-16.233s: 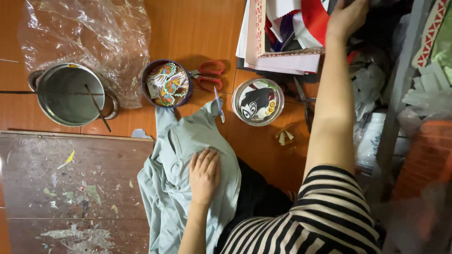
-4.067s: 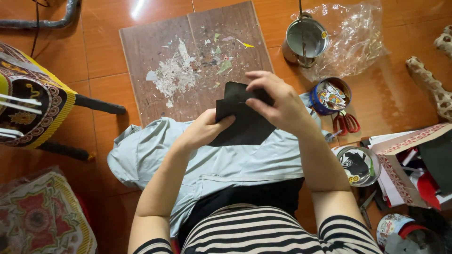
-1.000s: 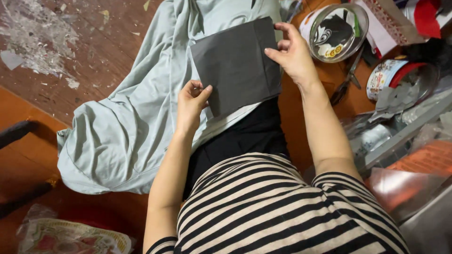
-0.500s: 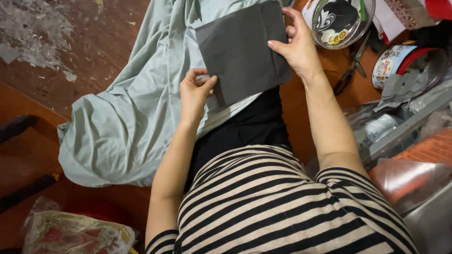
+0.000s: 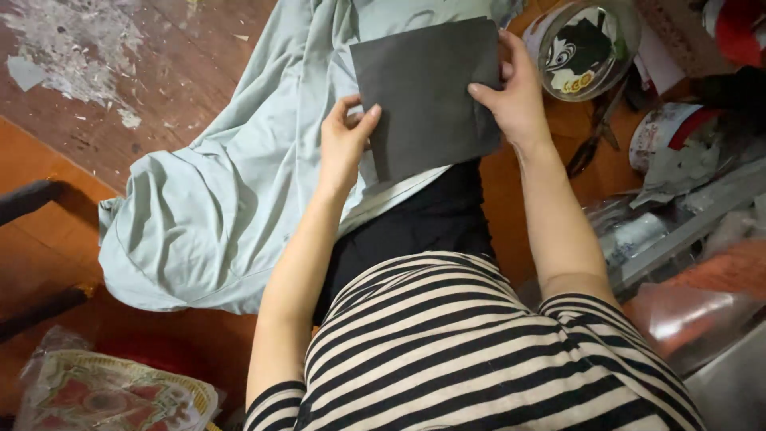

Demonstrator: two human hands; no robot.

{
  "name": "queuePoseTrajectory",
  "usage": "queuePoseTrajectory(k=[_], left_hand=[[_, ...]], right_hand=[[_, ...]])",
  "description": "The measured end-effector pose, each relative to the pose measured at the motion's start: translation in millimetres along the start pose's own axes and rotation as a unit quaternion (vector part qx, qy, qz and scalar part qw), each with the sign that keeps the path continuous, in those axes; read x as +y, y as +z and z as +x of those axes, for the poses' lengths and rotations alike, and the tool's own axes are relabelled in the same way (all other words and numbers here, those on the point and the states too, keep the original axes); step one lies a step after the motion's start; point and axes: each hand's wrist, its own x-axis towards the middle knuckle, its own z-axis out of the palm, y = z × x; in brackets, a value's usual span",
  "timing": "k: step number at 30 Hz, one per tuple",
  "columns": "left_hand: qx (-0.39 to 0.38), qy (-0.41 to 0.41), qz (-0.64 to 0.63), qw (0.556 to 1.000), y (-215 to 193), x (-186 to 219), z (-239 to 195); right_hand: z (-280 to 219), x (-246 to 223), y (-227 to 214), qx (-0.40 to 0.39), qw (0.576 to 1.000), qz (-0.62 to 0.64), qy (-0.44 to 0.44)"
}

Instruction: Cutting shapes out of a black sheet of material using scissors.

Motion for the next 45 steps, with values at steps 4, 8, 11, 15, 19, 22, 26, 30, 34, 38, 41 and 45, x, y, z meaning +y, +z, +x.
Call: queuePoseTrajectory(k=[4,8,11,15,19,22,26,30,34,38,41,45], left_hand=[[-0.018,0.012,-0.059,0.998,0,-8,28],[-0.029,0.056,-0.093,0.994,1,-22,42],[-0.02,0.061,-0.078,0.995,2,-20,42],[-0.035,0.06,-0.094,0.993,2,-16,40],[-0.039,0.068,-0.096,0.992,2,-19,41],[-0.035,0.066,-0.096,0.993,2,-21,44],[-0.034,0.062,-0.104,0.992,0,-25,45],[-0.049,0.057,-0.138,0.988,-2,-25,43],[-0.077,0.042,-0.123,0.988,-1,-15,35],[-0.089,0.007,-0.052,0.995,0,-20,35],[-0.041,0.008,0.019,0.999,3,-7,33],[-0.087,0.009,-0.086,0.992,9,17,33]], right_hand=[[-1,-5,2,0.003,1.0,0.009,0.009],[-1,-8,2,0.007,1.0,0.008,0.017],[-2,-10,2,0.01,1.0,0.005,0.024],[-2,-11,3,0.013,0.999,-0.002,0.031],[-2,-10,3,0.016,0.999,0.008,0.037],[-1,-9,2,0.019,0.999,0.021,0.039],[-2,-11,5,0.022,0.999,0.028,0.036],[-2,-12,8,0.032,0.997,0.05,0.039],[0,-2,6,0.042,0.997,0.061,0.036],[2,-4,7,0.044,0.994,0.09,0.035],[7,-13,9,0.043,0.992,0.118,0.035],[20,-21,10,0.028,0.989,0.144,0.003]])
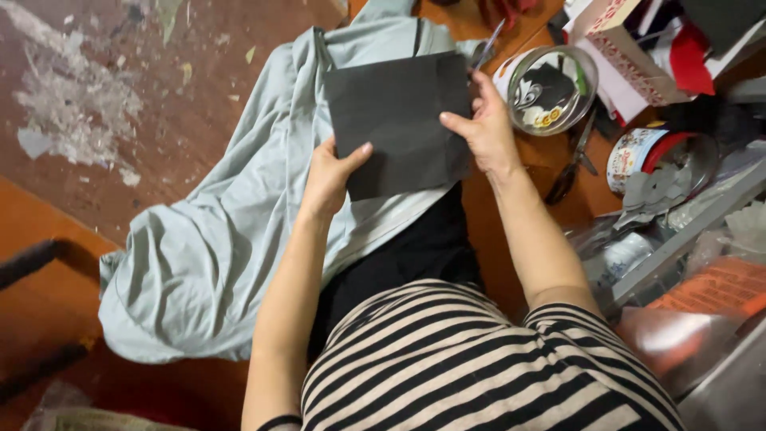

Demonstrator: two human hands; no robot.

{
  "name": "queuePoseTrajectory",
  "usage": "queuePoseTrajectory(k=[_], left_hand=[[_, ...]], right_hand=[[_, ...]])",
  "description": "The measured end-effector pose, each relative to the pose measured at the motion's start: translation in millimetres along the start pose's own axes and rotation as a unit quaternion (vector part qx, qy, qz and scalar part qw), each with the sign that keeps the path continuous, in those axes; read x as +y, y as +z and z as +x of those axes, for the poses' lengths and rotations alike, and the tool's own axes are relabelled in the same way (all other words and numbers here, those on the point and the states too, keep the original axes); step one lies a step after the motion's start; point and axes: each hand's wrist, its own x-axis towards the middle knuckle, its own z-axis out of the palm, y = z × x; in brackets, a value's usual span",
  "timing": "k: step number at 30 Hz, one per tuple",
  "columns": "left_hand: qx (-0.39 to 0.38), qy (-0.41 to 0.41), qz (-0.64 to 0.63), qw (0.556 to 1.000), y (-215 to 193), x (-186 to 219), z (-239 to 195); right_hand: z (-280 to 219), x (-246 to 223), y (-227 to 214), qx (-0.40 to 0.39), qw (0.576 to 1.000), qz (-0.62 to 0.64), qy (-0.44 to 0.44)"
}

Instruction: Cutting shapes out of a black sheet of material using scissors.

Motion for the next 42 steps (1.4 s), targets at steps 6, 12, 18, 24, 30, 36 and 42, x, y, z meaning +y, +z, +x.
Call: queuePoseTrajectory(k=[6,12,18,24,30,36,42], left_hand=[[0.072,-0.012,0.115,0.991,-8,-23,20],[0.094,-0.054,0.114,0.988,-11,-16,23],[0.114,-0.048,0.089,0.988,-8,-14,21],[0.102,-0.054,0.07,0.991,-11,-16,19],[0.115,-0.059,0.081,0.988,-29,-27,13],[0.074,-0.021,-0.012,0.997,-92,-41,13],[0.086,-0.03,-0.001,0.996,-105,-43,5]], right_hand=[[64,-4,-40,-0.011,0.996,-0.089,0.02],[217,73,-174,0.095,0.813,-0.574,-0.03],[252,70,-173,0.066,0.713,-0.697,-0.015],[253,78,-205,0.063,0.671,-0.739,-0.007],[178,30,-149,0.157,0.739,-0.628,-0.184],[-1,57,-77,0.177,0.91,-0.375,-0.019],[-88,114,-118,0.39,0.904,-0.058,0.167]])
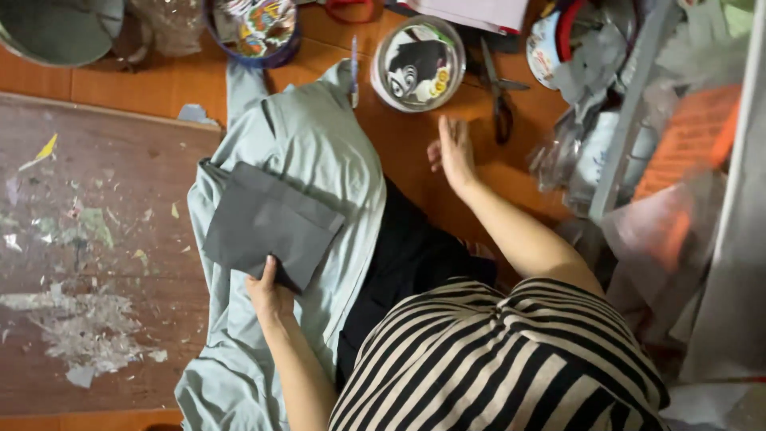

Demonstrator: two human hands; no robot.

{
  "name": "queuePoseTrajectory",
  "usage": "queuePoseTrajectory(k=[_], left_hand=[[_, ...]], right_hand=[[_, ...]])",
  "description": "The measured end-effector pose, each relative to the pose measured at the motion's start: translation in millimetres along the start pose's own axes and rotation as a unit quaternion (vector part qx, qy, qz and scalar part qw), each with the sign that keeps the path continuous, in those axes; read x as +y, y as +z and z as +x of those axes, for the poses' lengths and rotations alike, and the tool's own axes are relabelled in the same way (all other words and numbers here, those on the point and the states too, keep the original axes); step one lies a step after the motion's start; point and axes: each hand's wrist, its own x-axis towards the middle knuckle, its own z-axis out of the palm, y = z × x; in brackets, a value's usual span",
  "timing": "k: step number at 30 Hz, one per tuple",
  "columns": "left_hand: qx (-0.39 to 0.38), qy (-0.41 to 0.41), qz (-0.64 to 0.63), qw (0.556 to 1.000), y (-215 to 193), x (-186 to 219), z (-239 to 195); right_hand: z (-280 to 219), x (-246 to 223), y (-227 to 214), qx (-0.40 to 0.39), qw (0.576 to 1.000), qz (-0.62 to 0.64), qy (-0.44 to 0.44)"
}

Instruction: Cutting shapes out of a black sheet of material using scissors.

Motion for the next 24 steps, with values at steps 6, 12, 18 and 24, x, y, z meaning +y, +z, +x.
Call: queuePoseTrajectory(k=[6,12,18,24], left_hand=[[0.0,0.015,-0.004,1.0,-15,-10,5],[-0.014,0.037,-0.009,0.999,-8,-9,3],[-0.014,0.025,0.018,0.999,-14,-11,5],[-0.023,0.029,0.005,0.999,-13,-11,7]], right_hand=[[69,-16,6,-0.084,0.969,0.209,0.097],[100,-10,21,-0.084,0.936,0.306,0.149],[90,-26,-13,-0.039,0.949,0.299,0.092],[52,-35,-111,0.073,0.95,0.288,0.099]])
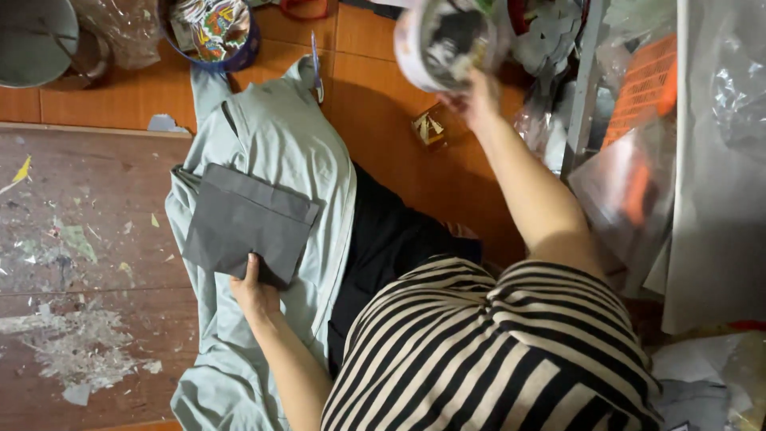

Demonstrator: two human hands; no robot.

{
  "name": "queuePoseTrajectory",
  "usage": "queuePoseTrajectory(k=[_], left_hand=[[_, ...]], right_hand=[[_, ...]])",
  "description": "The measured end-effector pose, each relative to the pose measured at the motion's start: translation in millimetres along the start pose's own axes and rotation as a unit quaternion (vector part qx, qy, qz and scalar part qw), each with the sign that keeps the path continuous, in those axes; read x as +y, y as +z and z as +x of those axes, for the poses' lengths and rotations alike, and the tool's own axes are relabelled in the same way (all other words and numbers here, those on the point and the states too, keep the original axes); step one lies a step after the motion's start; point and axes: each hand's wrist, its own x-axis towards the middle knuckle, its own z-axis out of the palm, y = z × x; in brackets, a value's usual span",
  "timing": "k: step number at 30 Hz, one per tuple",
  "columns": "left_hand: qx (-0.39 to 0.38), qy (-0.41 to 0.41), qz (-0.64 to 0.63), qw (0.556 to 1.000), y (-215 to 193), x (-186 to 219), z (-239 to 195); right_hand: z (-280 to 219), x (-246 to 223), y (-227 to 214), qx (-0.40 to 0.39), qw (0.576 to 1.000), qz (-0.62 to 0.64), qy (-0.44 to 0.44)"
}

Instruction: Cutting shapes out of a black sheet of material using scissors.

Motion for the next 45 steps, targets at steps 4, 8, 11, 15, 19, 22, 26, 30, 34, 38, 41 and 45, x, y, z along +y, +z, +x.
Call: queuePoseTrajectory(k=[4,8,11,15,19,22,26,30,34,38,41,45], left_hand=[[-0.009,-0.003,-0.014,1.0,4,6,-5],[-0.004,-0.001,0.007,1.0,8,9,-5],[0.004,-0.002,0.009,1.0,12,11,-7],[0.014,-0.004,0.012,1.0,5,5,-4],[0.005,0.0,0.007,1.0,7,5,-4],[-0.005,0.0,0.009,1.0,4,5,-5],[-0.002,-0.003,0.013,1.0,10,9,-7],[0.007,-0.003,0.012,1.0,13,11,-9],[-0.003,0.01,0.015,1.0,8,7,-6],[0.004,0.003,0.004,1.0,9,6,-5],[0.017,0.003,0.015,1.0,10,6,-5],[0.014,-0.005,0.018,1.0,8,7,-7]], right_hand=[[13,55,-106,0.108,0.993,0.04,-0.007],[60,106,-190,0.127,0.985,0.11,0.025],[75,106,-199,0.135,0.972,0.194,0.0],[56,98,-152,0.108,0.941,0.318,-0.032],[79,115,-168,0.122,0.947,0.296,-0.016],[53,107,-155,0.142,0.947,0.285,-0.048],[-1,113,-107,0.206,0.955,0.202,-0.068],[-28,80,-40,0.087,0.959,-0.156,-0.218],[23,41,-11,0.1,0.774,-0.496,-0.381],[105,51,-13,0.136,0.674,-0.699,-0.198],[129,60,-23,0.167,0.658,-0.724,-0.123],[131,69,-35,0.207,0.644,-0.726,-0.121]])
